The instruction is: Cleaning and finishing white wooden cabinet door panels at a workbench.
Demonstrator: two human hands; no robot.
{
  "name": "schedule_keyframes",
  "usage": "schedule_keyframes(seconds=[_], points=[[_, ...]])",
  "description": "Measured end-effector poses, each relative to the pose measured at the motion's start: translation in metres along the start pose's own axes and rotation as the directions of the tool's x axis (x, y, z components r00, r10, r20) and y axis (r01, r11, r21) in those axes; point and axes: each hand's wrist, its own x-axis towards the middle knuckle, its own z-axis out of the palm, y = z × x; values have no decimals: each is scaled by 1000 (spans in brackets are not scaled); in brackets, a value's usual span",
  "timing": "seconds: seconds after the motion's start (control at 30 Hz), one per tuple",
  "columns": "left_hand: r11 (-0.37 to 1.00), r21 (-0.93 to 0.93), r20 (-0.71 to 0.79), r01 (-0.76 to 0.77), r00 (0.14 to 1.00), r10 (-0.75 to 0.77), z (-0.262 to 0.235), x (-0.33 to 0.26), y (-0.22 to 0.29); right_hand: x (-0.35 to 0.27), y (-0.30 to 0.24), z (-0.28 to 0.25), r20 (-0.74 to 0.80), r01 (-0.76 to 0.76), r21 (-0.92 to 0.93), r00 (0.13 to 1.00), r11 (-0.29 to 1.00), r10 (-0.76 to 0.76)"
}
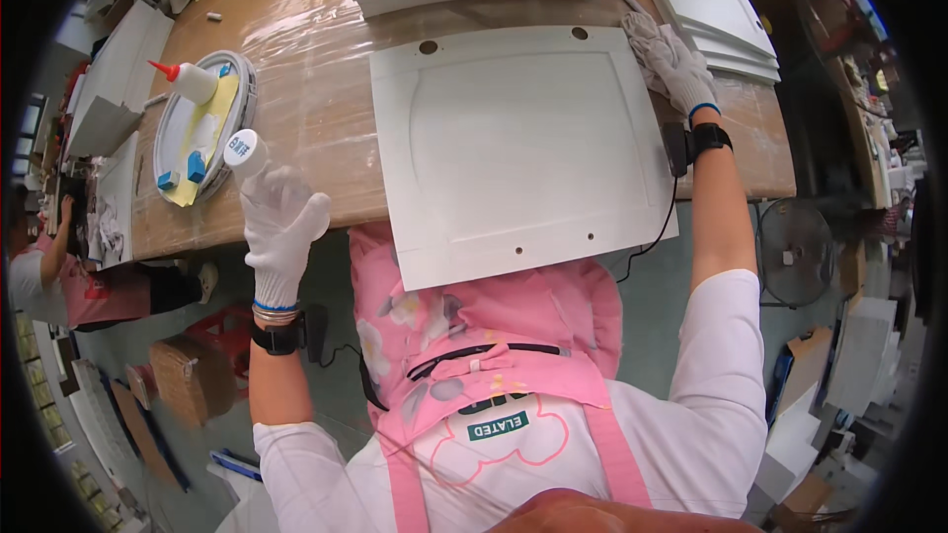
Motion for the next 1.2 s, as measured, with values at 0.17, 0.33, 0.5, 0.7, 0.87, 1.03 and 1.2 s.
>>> schedule_keyframes(seconds=[0.17, 0.33, 0.5, 0.7, 0.87, 1.03, 1.2], points=[[896, 434, 129, -93, 991, 41, -2, -49, 26, -7, 29, -9, 95, -207, 372, 978, 905, 184], [490, 656, 504, -574, 816, 282, -14, -66, 45, -61, 28, -94, 64, -118, 957, 976, 264, 206], [256, 753, 597, -606, 793, 121, -19, -75, 53, -115, 41, -156, 224, -110, 957, 869, -270, 442], [65, 734, 669, -676, 736, 103, -15, -71, 63, -193, 180, -155, 213, -125, 908, 960, -400, 184], [7, 728, 682, -686, 725, 100, 0, -72, 70, -243, 158, -135, 335, -293, 860, 942, -417, 29], [-25, 680, 728, -733, 670, 146, 24, -70, 71, -258, 134, -120, 343, -256, 905, 911, -341, 228], [-71, 702, 711, -709, 690, 140, 18, -72, 70, -266, 86, -137, -15, -66, 969, 946, -237, -323]])
